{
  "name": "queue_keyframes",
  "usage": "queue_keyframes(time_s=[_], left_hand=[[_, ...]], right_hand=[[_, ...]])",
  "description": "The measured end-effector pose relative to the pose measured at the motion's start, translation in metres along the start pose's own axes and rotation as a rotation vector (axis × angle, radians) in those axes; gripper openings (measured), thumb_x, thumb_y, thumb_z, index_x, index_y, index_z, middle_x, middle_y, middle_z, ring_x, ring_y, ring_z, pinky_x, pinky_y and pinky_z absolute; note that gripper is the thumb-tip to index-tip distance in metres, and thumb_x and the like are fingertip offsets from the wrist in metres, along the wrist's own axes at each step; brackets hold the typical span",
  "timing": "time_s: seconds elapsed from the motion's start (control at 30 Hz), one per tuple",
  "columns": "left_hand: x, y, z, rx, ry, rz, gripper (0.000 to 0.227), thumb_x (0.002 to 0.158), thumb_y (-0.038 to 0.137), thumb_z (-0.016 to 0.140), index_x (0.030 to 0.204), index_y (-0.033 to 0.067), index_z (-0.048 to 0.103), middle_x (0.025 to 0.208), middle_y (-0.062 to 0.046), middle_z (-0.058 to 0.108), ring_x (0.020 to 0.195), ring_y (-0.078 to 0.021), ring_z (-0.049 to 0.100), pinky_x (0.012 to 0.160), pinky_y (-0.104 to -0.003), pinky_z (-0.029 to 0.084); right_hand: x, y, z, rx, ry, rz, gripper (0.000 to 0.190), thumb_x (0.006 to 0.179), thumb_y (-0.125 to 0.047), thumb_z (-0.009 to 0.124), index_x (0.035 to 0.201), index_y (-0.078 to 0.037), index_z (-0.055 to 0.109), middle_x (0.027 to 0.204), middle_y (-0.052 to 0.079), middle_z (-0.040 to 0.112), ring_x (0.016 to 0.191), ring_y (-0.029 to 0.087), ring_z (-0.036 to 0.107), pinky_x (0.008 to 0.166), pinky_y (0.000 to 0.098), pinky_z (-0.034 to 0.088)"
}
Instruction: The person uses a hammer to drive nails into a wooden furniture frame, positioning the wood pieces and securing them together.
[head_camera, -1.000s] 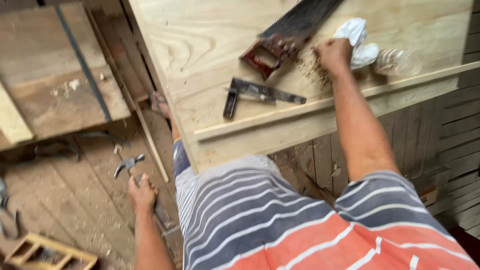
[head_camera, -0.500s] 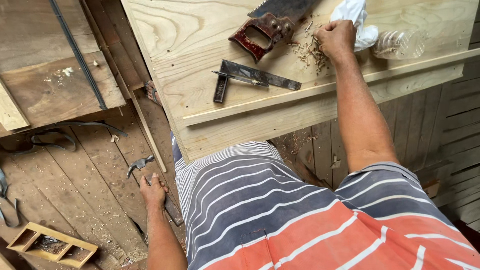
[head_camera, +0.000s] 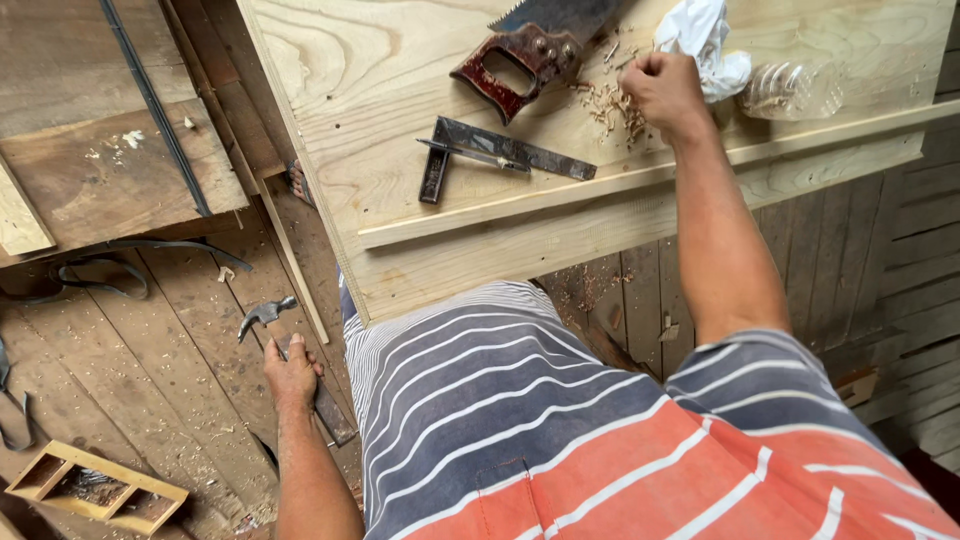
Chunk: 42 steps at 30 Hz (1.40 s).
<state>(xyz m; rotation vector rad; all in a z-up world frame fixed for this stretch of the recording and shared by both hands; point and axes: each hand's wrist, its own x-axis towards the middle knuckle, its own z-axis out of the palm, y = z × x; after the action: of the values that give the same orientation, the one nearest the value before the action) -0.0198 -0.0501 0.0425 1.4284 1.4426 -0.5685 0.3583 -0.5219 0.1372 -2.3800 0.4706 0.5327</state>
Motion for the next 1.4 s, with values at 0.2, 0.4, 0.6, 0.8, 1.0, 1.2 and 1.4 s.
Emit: queue_keyframes(time_s=[0.2,0.4,0.6,0.8,1.0,1.2,1.4], left_hand=[[0.004,-0.007,-0.003,0.004,0.016,-0.027,0.066,0.1,0.025,0.051,0.154,0.0103,0.017,0.067,-0.003,0.05,0.052,-0.0126,0.047,0.046,-0.027,0.04],[-0.001,0.004,-0.002,0.016,0.032,-0.03,0.065,0.101,0.026,0.05,0.154,0.0096,0.016,0.07,-0.003,0.052,0.055,-0.0128,0.049,0.048,-0.026,0.043],[-0.022,0.051,-0.005,-0.223,0.047,0.073,0.009,0.103,0.02,0.048,0.102,0.0112,0.046,0.067,-0.001,0.047,0.049,-0.0102,0.044,0.041,-0.025,0.039],[-0.012,0.123,-0.024,-0.38,0.008,0.168,0.011,0.099,0.02,0.049,0.099,0.0101,0.045,0.065,-0.001,0.05,0.044,-0.0108,0.045,0.039,-0.027,0.035],[0.02,0.213,-0.027,-0.508,-0.198,0.303,0.011,0.097,0.016,0.053,0.101,0.0114,0.044,0.064,0.002,0.049,0.041,-0.007,0.044,0.033,-0.021,0.036],[0.071,0.241,-0.004,-0.311,0.006,0.656,0.023,0.083,0.026,0.057,0.094,0.0061,0.054,0.099,-0.014,0.05,0.08,-0.0235,0.053,0.069,-0.038,0.047],[0.078,0.251,0.003,-0.418,-0.356,0.569,0.021,0.089,0.03,0.051,0.096,0.0114,0.044,0.061,0.0,0.051,0.05,-0.0162,0.05,0.057,-0.033,0.044]], right_hand=[[-0.02,0.017,-0.028,0.691,-0.314,0.064,0.007,0.087,-0.012,0.068,0.09,-0.013,0.062,0.079,0.006,0.066,0.064,0.011,0.066,0.038,0.0127,0.032],[-0.038,0.007,-0.034,0.787,-0.434,-0.04,0.009,0.093,-0.012,0.063,0.099,-0.015,0.057,0.089,0.009,0.068,0.066,0.012,0.063,0.043,0.0133,0.04],[-0.043,-0.064,-0.003,0.736,-0.521,-0.239,0.03,0.091,-0.007,0.065,0.12,0.0,0.06,0.09,0.005,0.063,0.074,0.01,0.059,0.066,0.0196,0.055],[-0.034,-0.227,0.061,0.193,-0.594,-0.562,0.015,0.099,-0.005,0.054,0.111,0.002,0.059,0.077,0.004,0.057,0.06,0.009,0.054,0.051,0.0196,0.05],[0.034,-0.358,0.165,-0.356,-0.619,-1.104,0.009,0.099,0.0,0.062,0.103,-0.002,0.07,0.085,0.007,0.069,0.071,0.012,0.063,0.062,0.0235,0.052],[0.082,-0.415,0.248,-0.863,-0.78,-1.104,0.013,0.1,-0.005,0.058,0.094,-0.005,0.07,0.08,0.003,0.067,0.07,0.013,0.061,0.064,0.0301,0.046],[0.101,-0.412,0.276,-0.982,-0.763,-0.833,0.006,0.094,-0.017,0.07,0.096,-0.013,0.073,0.079,-0.002,0.067,0.069,0.006,0.058,0.063,0.0246,0.046]])
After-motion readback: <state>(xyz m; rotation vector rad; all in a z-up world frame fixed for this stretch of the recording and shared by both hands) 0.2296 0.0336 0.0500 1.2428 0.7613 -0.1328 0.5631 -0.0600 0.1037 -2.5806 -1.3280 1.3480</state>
